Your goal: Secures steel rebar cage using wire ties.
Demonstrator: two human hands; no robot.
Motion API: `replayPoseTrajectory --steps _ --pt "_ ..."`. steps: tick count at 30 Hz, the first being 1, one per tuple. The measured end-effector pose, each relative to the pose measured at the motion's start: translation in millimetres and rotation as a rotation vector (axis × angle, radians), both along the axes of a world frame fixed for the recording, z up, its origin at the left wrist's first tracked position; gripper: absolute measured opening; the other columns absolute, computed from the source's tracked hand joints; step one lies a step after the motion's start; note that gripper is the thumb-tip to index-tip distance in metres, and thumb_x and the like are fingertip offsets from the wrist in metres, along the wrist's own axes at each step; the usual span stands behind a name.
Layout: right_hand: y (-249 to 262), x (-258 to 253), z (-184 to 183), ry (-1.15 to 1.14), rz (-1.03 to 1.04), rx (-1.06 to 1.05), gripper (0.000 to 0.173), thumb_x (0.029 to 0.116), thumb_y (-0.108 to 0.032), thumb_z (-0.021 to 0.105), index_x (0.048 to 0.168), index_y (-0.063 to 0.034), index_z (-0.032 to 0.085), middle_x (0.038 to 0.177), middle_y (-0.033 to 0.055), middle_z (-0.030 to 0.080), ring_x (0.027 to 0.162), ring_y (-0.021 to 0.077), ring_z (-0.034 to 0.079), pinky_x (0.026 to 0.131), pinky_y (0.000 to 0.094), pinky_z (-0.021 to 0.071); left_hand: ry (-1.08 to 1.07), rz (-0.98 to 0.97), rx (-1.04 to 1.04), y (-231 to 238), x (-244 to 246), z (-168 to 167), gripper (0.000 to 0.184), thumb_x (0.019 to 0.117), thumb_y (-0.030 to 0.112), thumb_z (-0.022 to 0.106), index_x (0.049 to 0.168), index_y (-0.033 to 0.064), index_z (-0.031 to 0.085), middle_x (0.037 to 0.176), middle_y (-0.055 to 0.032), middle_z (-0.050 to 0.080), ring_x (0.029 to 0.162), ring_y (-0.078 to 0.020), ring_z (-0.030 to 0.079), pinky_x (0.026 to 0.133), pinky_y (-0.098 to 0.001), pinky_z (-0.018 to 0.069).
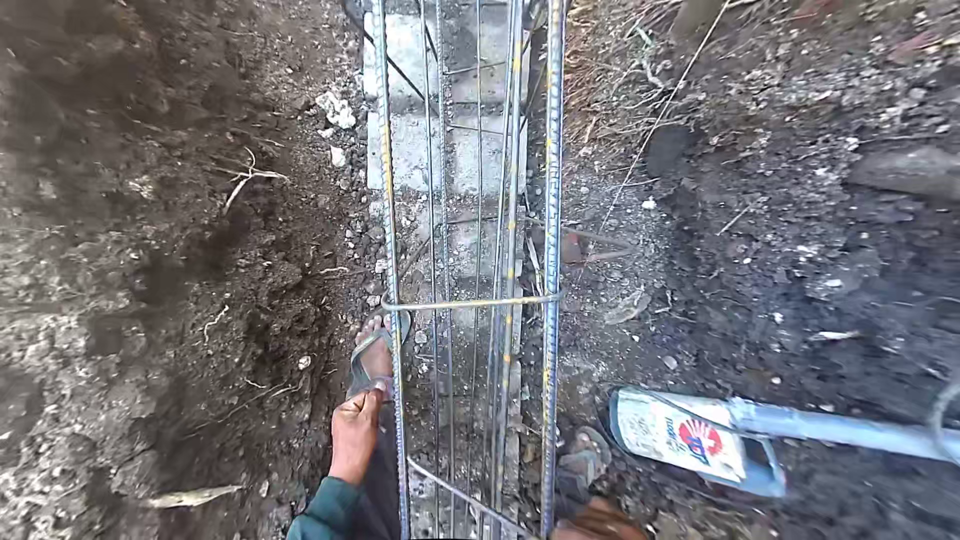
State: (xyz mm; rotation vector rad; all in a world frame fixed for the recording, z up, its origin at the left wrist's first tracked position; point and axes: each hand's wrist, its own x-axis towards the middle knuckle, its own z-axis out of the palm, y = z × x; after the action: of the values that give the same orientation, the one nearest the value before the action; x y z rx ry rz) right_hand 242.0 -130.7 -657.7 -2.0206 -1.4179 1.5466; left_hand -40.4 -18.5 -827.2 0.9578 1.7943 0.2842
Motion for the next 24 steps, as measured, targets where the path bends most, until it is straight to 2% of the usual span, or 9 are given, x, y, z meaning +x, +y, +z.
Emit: replayPoseTrajectory --steps 3,5,9,13,15,16,18,21,24 --pt "-7.2 -7.8 -2.3 -0.188 0.053 0.017 0.043 0.0989 -0.036 0.065 0.072 -0.0034 0.072 0.070 0.0126 0.070 0.077 0.0319 0.071 0.081 0.0516 0.0547 0.141 -0.168 -0.036 -18.8 -18.6 9.3 0.043 0.0982 0.028 0.056 0.058 0.0112 0.056 0.057 0.0019 0.051 0.056 -0.0113 0.051 0.060 -0.0364 0.0448" --pt "-10.1 -6.9 -1.4 -0.258 0.018 0.008 0.037 0.0984 -0.037 0.067 0.083 -0.0058 0.078 0.082 0.0121 0.073 0.094 0.0355 0.069 0.089 0.0536 0.0526 0.201 -0.174 -0.048 -24.0 -23.7 11.0 0.048 0.1012 0.031 0.057 0.058 0.0102 0.056 0.056 0.0001 0.051 0.054 -0.0137 0.051 0.058 -0.0397 0.0440" --pt "3.8 -2.7 2.9 -0.367 0.090 -0.048 0.029 0.0971 -0.040 0.066 0.097 -0.0150 0.082 0.105 0.0121 0.073 0.106 0.0381 0.065 0.089 0.0586 0.0506 0.230 -0.234 -0.045 -24.1 -3.2 20.9 0.049 0.1001 0.032 0.057 0.056 0.0101 0.055 0.056 -0.0011 0.051 0.056 -0.0164 0.054 0.059 -0.0418 0.0455" --pt "31.9 -29.3 5.0 -0.369 0.363 -0.101 0.036 0.0994 -0.038 0.061 0.124 -0.0155 0.075 0.113 0.0132 0.074 0.108 0.0374 0.068 0.092 0.0587 0.0511 0.189 -0.250 0.052 -23.5 23.2 47.3 0.049 0.0982 0.031 0.054 0.054 0.0118 0.055 0.052 0.0030 0.049 0.051 -0.0105 0.051 0.054 -0.0369 0.0435" --pt "40.2 -50.7 -3.4 -0.353 0.431 -0.133 0.032 0.1006 -0.030 0.059 0.119 -0.0113 0.076 0.110 0.0147 0.076 0.105 0.0354 0.072 0.096 0.0589 0.0508 0.155 -0.256 0.141 -11.0 36.3 64.5 0.050 0.0983 0.032 0.052 0.053 0.0127 0.053 0.052 0.0044 0.048 0.050 -0.0081 0.050 0.052 -0.0323 0.0435" --pt "45.8 -55.9 -5.6 -0.293 0.411 -0.180 0.028 0.1006 -0.023 0.059 0.116 -0.0082 0.077 0.110 0.0165 0.076 0.105 0.0362 0.072 0.097 0.0602 0.0501 0.122 -0.218 0.100 -0.3 38.6 70.8 0.051 0.1006 0.034 0.051 0.054 0.0137 0.054 0.050 0.0052 0.049 0.047 -0.0072 0.050 0.048 -0.0312 0.0433" --pt "64.2 -53.5 -5.5 -0.135 0.285 -0.353 0.031 0.1032 -0.019 0.054 0.124 -0.0030 0.070 0.112 0.0188 0.074 0.107 0.0381 0.071 0.100 0.0595 0.0502 0.031 -0.155 -0.050 21.3 32.4 73.5 0.052 0.1041 0.036 0.052 0.058 0.0126 0.060 0.051 0.0033 0.056 0.045 -0.0095 0.056 0.048 -0.0325 0.0499" --pt "74.4 -35.6 -3.0 0.000 0.110 -0.521 0.045 0.1021 -0.023 0.057 0.142 -0.0032 0.052 0.102 0.0231 0.072 0.092 0.0425 0.072 0.084 0.0624 0.0560 -0.096 -0.242 -0.117 25.3 23.0 73.2 0.043 0.1040 0.036 0.051 0.072 0.0103 0.065 0.059 0.0016 0.059 0.053 -0.0119 0.060 0.055 -0.0350 0.0536" --pt "66.8 -31.2 6.7 0.065 0.036 -0.550 0.037 0.0982 -0.019 0.060 0.130 0.0006 0.058 0.096 0.0212 0.072 0.083 0.0389 0.072 0.078 0.0609 0.0568 -0.074 -0.216 -0.061 4.7 37.8 84.9 0.039 0.1058 0.033 0.042 0.092 0.0059 0.067 0.074 -0.0032 0.059 0.068 -0.0158 0.059 0.069 -0.0386 0.0525"
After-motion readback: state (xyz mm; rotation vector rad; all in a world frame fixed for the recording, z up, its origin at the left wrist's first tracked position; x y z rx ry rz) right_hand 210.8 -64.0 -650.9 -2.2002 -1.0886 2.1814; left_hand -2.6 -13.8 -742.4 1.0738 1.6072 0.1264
